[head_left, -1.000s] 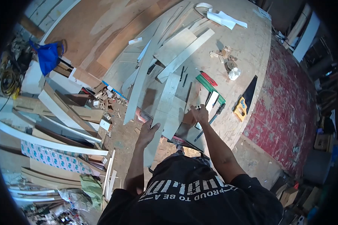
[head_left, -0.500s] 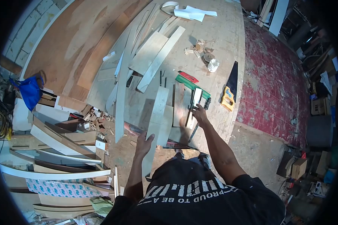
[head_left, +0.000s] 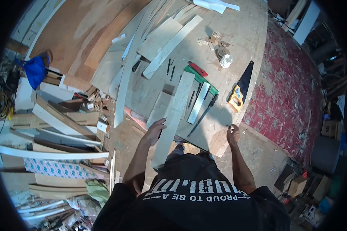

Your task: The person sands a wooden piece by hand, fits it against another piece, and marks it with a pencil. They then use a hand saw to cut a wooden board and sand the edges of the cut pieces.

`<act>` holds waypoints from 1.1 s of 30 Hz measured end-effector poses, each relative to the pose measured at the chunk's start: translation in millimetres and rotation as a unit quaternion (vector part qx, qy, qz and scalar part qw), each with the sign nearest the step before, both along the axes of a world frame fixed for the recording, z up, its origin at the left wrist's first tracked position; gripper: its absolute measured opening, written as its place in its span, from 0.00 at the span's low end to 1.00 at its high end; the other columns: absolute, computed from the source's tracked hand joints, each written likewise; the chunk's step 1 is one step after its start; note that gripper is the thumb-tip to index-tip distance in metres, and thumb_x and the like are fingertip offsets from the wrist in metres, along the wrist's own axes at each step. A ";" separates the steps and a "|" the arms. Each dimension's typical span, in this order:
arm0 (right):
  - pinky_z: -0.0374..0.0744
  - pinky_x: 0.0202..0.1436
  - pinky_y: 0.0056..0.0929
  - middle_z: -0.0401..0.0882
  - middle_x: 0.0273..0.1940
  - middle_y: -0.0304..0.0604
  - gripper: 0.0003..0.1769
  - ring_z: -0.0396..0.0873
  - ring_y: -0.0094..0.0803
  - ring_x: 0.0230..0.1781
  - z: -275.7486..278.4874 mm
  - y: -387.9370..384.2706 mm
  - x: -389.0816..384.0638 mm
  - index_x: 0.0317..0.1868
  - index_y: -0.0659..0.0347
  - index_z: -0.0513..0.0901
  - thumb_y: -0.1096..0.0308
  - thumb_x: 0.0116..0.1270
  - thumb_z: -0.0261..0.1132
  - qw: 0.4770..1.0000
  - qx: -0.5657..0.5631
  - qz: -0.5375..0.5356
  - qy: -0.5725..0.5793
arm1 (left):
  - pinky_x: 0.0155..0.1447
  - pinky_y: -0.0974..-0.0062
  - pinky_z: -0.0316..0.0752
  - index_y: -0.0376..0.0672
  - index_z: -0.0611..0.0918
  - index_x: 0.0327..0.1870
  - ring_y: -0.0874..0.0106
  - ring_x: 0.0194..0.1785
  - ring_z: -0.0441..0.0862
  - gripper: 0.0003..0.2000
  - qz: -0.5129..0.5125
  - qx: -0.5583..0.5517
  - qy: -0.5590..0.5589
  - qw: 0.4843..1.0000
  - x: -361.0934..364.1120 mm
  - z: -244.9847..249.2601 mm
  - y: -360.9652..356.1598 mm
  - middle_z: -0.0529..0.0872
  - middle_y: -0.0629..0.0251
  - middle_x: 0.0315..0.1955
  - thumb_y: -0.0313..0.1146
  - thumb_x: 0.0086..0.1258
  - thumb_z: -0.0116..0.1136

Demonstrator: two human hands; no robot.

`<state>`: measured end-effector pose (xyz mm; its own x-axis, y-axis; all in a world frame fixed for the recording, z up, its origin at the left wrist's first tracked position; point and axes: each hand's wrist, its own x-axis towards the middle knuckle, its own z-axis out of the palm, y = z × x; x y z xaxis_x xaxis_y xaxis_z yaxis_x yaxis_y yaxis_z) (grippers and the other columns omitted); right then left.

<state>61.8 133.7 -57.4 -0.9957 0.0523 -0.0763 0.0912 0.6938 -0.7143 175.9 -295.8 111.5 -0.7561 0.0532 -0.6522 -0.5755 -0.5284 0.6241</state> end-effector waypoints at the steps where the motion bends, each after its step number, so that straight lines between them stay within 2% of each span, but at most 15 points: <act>1: 0.79 0.57 0.43 0.79 0.53 0.57 0.26 0.78 0.52 0.55 10.4 12.7 -15.8 0.61 0.66 0.75 0.74 0.59 0.63 0.999 0.042 0.033 -0.003 | 0.64 0.71 0.75 0.32 0.61 0.76 0.69 0.58 0.80 0.31 -0.019 0.002 -0.004 1.000 -5.2 0.8 6.9 0.80 0.55 0.60 0.24 0.70 0.47; 4: 0.71 0.69 0.47 0.72 0.61 0.59 0.34 0.69 0.58 0.64 36.7 24.5 -71.9 0.64 0.66 0.70 0.74 0.55 0.66 0.984 0.126 0.100 0.079 | 0.64 0.71 0.75 0.32 0.62 0.76 0.71 0.56 0.80 0.31 -0.061 -0.031 0.018 0.997 -18.1 4.9 26.5 0.82 0.57 0.57 0.22 0.69 0.46; 5: 0.69 0.71 0.48 0.68 0.65 0.58 0.36 0.66 0.56 0.68 47.1 21.8 -90.5 0.66 0.67 0.68 0.73 0.54 0.68 0.976 0.175 0.119 0.055 | 0.64 0.71 0.75 0.32 0.62 0.76 0.71 0.56 0.80 0.31 -0.057 -0.036 0.016 0.998 -21.4 9.6 35.3 0.82 0.57 0.57 0.22 0.69 0.46; 8: 0.69 0.69 0.54 0.67 0.66 0.52 0.36 0.66 0.54 0.68 58.5 12.3 -132.7 0.66 0.55 0.70 0.72 0.54 0.68 0.969 0.183 0.168 -0.010 | 0.62 0.72 0.76 0.33 0.66 0.74 0.72 0.54 0.82 0.29 -0.073 -0.086 0.008 0.994 -32.0 19.5 64.0 0.85 0.59 0.52 0.23 0.68 0.47; 10: 0.71 0.66 0.55 0.66 0.66 0.50 0.35 0.67 0.54 0.67 52.6 8.7 -146.6 0.65 0.53 0.71 0.72 0.53 0.69 0.960 0.206 0.185 -0.036 | 0.53 0.74 0.77 0.35 0.72 0.71 0.73 0.46 0.82 0.28 -0.036 -0.175 -0.002 0.984 -31.0 12.3 81.6 0.85 0.63 0.47 0.24 0.65 0.48; 11: 0.72 0.64 0.56 0.65 0.65 0.48 0.34 0.68 0.54 0.65 50.5 6.0 -150.3 0.63 0.50 0.72 0.72 0.53 0.69 0.950 0.234 0.199 -0.059 | 0.53 0.74 0.77 0.35 0.72 0.71 0.73 0.46 0.82 0.28 -0.031 -0.179 -0.005 0.983 -30.7 8.8 87.9 0.85 0.63 0.47 0.24 0.65 0.48; 13: 0.74 0.61 0.56 0.64 0.64 0.48 0.33 0.68 0.55 0.64 44.8 5.7 -147.6 0.61 0.49 0.72 0.72 0.52 0.70 0.948 0.228 0.214 -0.052 | 0.45 0.75 0.74 0.36 0.78 0.65 0.74 0.39 0.79 0.26 -0.040 -0.323 -0.050 0.944 -25.7 2.2 99.2 0.85 0.63 0.41 0.25 0.63 0.48; 16: 0.77 0.55 0.57 0.63 0.64 0.50 0.34 0.68 0.58 0.63 36.1 15.2 -143.6 0.60 0.49 0.71 0.74 0.51 0.70 0.947 0.219 0.234 -0.018 | 0.42 0.76 0.71 0.34 0.81 0.59 0.75 0.36 0.76 0.23 0.031 -0.382 -0.095 0.919 -14.1 -35.9 102.6 0.84 0.63 0.37 0.25 0.63 0.47; 18: 0.77 0.55 0.59 0.62 0.65 0.52 0.35 0.67 0.60 0.64 39.8 25.8 -138.2 0.61 0.49 0.70 0.74 0.50 0.70 0.954 0.161 0.252 0.019 | 0.42 0.76 0.71 0.34 0.81 0.59 0.75 0.36 0.76 0.22 0.073 -0.385 -0.094 0.915 -11.6 -52.4 106.0 0.83 0.63 0.36 0.25 0.63 0.46; 19: 0.71 0.64 0.60 0.60 0.69 0.52 0.31 0.63 0.56 0.70 55.7 25.6 -133.4 0.61 0.50 0.72 0.71 0.55 0.69 0.954 0.190 0.221 -0.071 | 0.42 0.76 0.71 0.34 0.82 0.58 0.75 0.36 0.76 0.22 0.112 -0.385 -0.092 0.911 -11.4 -58.4 108.5 0.83 0.63 0.35 0.25 0.63 0.45; 20: 0.71 0.64 0.60 0.60 0.69 0.52 0.31 0.63 0.56 0.70 59.5 28.3 -131.4 0.61 0.50 0.72 0.71 0.55 0.69 0.953 0.194 0.223 -0.069 | 0.42 0.76 0.71 0.34 0.82 0.58 0.75 0.36 0.76 0.22 0.115 -0.382 -0.092 0.913 -11.9 -64.6 107.7 0.83 0.63 0.35 0.25 0.63 0.45; 23: 0.68 0.69 0.58 0.53 0.76 0.59 0.40 0.57 0.61 0.75 51.4 53.3 -115.5 0.72 0.52 0.64 0.70 0.59 0.68 0.955 0.189 0.200 -0.111 | 0.47 0.76 0.75 0.35 0.80 0.62 0.72 0.41 0.82 0.25 0.118 -0.427 -0.029 0.896 -7.7 -98.0 96.4 0.87 0.59 0.42 0.24 0.63 0.45; 28: 0.69 0.68 0.59 0.54 0.74 0.59 0.40 0.59 0.61 0.74 33.5 93.7 -75.4 0.72 0.54 0.63 0.68 0.59 0.68 0.962 0.179 0.169 -0.115 | 0.51 0.71 0.78 0.33 0.81 0.59 0.66 0.45 0.85 0.21 0.117 -0.451 -0.026 0.884 -25.5 -129.5 84.4 0.88 0.54 0.45 0.26 0.64 0.49; 30: 0.66 0.71 0.54 0.66 0.64 0.69 0.39 0.63 0.66 0.69 38.3 101.3 -54.8 0.69 0.65 0.66 0.70 0.56 0.68 0.974 0.163 0.122 -0.102 | 0.51 0.69 0.78 0.33 0.81 0.56 0.64 0.45 0.86 0.19 0.116 -0.468 -0.019 0.876 -36.5 -142.2 83.9 0.88 0.52 0.44 0.26 0.64 0.51; 33: 0.66 0.71 0.52 0.69 0.62 0.69 0.37 0.64 0.64 0.68 47.0 110.8 -26.9 0.67 0.71 0.67 0.69 0.57 0.67 0.973 0.165 0.107 -0.123 | 0.49 0.72 0.77 0.33 0.80 0.56 0.68 0.44 0.83 0.17 0.129 -0.491 -0.061 0.859 -51.7 -144.0 84.5 0.86 0.56 0.44 0.26 0.67 0.58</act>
